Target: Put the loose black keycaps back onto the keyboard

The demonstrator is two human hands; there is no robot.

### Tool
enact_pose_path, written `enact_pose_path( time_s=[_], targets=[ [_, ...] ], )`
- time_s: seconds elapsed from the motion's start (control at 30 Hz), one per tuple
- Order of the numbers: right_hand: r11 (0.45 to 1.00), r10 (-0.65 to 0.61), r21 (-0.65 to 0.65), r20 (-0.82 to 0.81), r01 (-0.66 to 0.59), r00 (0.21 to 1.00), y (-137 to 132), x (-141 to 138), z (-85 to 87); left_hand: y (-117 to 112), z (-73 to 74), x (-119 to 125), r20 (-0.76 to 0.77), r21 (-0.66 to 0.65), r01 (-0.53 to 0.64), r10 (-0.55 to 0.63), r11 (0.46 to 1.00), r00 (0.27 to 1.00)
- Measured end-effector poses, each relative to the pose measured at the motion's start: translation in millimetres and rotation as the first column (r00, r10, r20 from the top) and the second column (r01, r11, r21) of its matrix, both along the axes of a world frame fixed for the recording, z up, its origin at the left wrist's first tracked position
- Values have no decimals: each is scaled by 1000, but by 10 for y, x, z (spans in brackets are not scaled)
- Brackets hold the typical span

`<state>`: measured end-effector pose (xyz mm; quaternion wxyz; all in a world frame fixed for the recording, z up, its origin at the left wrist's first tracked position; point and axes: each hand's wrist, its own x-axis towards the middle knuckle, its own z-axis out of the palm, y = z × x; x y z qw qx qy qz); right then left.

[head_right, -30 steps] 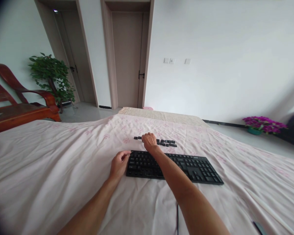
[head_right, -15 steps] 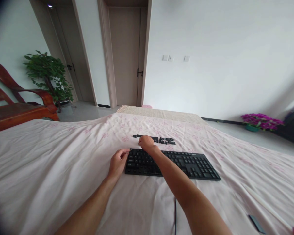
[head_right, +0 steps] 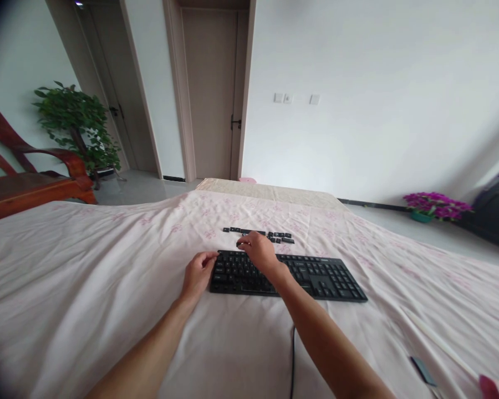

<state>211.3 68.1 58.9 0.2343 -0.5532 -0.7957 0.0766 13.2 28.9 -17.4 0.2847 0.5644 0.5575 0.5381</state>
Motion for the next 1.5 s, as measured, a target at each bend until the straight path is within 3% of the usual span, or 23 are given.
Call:
enact_pose_path(
  time_s=[0.2,0.4,0.97,1.5],
  targets=[
    [998,27,58,-48,-24,998,-626,151,-126,-11,-4,-1,-4,6,-1,1,1000,1000],
    [994,7,110,82,-16,997,-908,84,-238,-11,-9,-1,-6,19,-12,12,1000,1000],
    [974,1,216,295,-68,956,-897,-71,-322,-19,2,-2,-23,30,-13,14,999,1000],
    [968,47,212,366,-132,930,-886,-102,-335,-21,-25,3,-31,41,-7,8,999,999]
  ],
)
